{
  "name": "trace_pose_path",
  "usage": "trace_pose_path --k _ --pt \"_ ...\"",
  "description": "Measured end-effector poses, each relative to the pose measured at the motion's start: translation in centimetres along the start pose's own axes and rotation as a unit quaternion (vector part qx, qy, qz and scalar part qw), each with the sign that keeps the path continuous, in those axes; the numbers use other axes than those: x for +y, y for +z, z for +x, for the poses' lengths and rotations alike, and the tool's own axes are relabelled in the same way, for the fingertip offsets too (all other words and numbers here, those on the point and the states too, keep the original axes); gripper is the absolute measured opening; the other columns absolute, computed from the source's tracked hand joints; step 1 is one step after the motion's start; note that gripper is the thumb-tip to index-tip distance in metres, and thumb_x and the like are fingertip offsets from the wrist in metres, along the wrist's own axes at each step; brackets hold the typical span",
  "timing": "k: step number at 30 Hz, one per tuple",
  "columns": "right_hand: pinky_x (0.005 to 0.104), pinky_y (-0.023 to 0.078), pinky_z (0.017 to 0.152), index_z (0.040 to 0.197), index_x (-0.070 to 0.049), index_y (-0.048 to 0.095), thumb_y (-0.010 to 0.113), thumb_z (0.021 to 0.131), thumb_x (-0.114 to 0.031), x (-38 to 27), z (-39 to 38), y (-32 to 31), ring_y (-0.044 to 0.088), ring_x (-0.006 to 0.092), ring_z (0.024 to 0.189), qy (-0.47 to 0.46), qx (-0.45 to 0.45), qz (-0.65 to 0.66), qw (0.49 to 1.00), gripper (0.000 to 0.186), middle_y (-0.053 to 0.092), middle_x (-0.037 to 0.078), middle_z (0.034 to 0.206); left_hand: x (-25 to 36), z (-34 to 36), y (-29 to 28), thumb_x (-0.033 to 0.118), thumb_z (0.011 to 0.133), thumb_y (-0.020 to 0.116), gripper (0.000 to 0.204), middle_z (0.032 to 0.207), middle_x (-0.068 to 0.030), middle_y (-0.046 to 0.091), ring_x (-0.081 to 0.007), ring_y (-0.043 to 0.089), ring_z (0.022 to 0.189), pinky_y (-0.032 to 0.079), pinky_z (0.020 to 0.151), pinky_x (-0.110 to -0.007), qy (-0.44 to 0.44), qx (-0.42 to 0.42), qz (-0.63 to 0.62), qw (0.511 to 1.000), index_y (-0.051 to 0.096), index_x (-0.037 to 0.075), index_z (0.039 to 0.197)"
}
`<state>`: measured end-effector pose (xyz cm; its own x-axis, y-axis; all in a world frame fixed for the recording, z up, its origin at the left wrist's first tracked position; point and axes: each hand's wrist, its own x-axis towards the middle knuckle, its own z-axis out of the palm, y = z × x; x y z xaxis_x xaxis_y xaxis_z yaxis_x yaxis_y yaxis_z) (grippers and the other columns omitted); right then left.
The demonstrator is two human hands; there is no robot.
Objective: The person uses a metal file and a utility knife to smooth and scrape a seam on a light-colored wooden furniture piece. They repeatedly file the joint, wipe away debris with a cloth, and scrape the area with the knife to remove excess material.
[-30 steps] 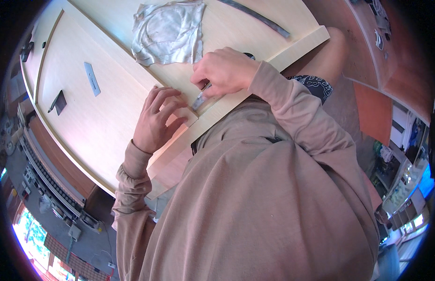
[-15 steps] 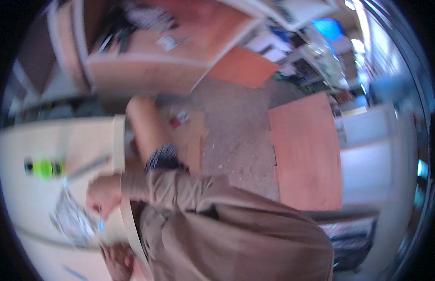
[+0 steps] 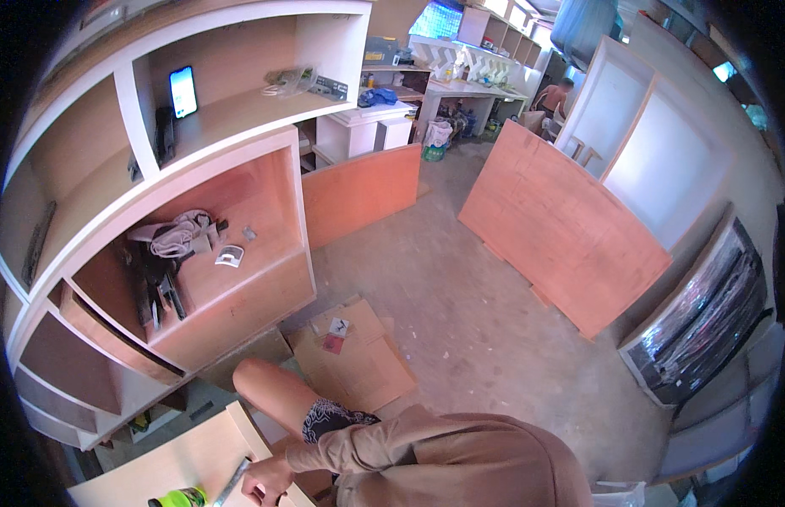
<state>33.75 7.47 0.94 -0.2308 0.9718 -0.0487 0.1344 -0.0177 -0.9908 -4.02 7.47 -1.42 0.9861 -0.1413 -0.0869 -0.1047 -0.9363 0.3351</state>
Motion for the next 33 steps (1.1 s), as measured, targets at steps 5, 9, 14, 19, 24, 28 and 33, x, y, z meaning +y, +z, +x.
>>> trace_pose_path --k 5,9,14,19,24,28,33 --pt "0.0353 0.057 0.048 0.099 0.0 0.075 0.093 0.092 -0.028 3.1 1.1 0.8 0.072 0.0186 0.059 0.036 -0.011 0.115 0.993 0.034 0.077 0.01 0.087 -1.6 -1.1 -0.2 0.036 0.102 0.079 0.03 0.131 -0.011 0.076 -0.039 0.062 0.136 0.047 0.111 -0.059 -0.113 -0.076 -0.118 0.984 0.08 0.012 0.118" --pt "0.0354 0.062 0.067 0.11 -0.007 0.08 0.09 0.099 -0.041 4.1 1.4 0.5 0.074 0.02 0.081 0.022 -0.034 0.05 0.998 0.037 0.079 0.01 0.1 -2.0 -0.8 -1.6 0.03 0.106 0.073 0.021 0.132 -0.0121 0.076 -0.0396 0.063 0.135 0.05 0.109 -0.056 -0.164 -0.142 -0.155 0.964 0.082 0.013 0.115" --pt "0.0347 0.061 0.065 0.106 -0.005 0.079 0.089 0.099 -0.04 4.1 1.3 0.1 0.073 0.0181 0.081 0.05 -0.051 0.087 0.994 0.037 0.078 0.009 0.098 -2.5 -0.7 -1.6 0.023 0.11 0.064 0.022 0.135 -0.0142 0.074 -0.0429 0.063 0.132 0.052 0.109 -0.057 -0.159 -0.147 -0.156 0.964 0.081 0.013 0.119" --pt "0.0342 0.06 0.066 0.107 -0.005 0.079 0.09 0.099 -0.04 4.2 1.3 -0.3 0.072 0.0173 0.08 0.067 -0.059 0.067 0.994 0.038 0.078 0.008 0.097 -2.6 -1.9 0.0 0.021 0.112 0.058 0.027 0.139 -0.0229 0.07 -0.049 0.061 0.128 0.051 0.11 -0.06 -0.167 -0.131 -0.192 0.958 0.075 0.007 0.128" --pt "0.0349 0.061 0.072 0.111 -0.006 0.081 0.09 0.098 -0.041 4.2 0.9 -0.5 0.073 0.0185 0.086 0.082 -0.05 0.08 0.992 0.038 0.079 0.008 0.101 -1.9 -1.8 -0.1 0.016 0.112 0.058 0.023 0.126 -0.0302 0.067 -0.0522 0.06 0.122 0.05 0.103 -0.063 -0.037 0.024 -0.127 0.991 0.072 0.0 0.12" --pt "0.0343 0.059 0.058 0.104 -0.003 0.076 0.089 0.096 -0.031 3.9 0.9 -0.1 0.072 0.0173 0.07 0.05 -0.059 0.117 0.99 0.032 0.077 0.009 0.09 2.0 -2.2 -3.9 0.008 0.111 0.063 0.012 0.108 -0.029 0.067 -0.0485 0.064 0.105 0.053 0.09 -0.057 -0.222 0.142 -0.191 0.945 0.07 -0.002 0.107" --pt "0.0336 0.057 0.049 0.098 -0.001 0.073 0.088 0.096 -0.025 3.3 1.0 0.2 0.07 0.017 0.06 0.025 -0.061 0.121 0.99 0.028 0.076 0.008 0.083 8.6 -3.0 -5.9 0.01 0.11 0.071 0.013 0.098 -0.0283 0.065 -0.0394 0.067 0.092 0.054 0.082 -0.053 -0.309 0.08 -0.241 0.916 0.068 0.0 0.101"
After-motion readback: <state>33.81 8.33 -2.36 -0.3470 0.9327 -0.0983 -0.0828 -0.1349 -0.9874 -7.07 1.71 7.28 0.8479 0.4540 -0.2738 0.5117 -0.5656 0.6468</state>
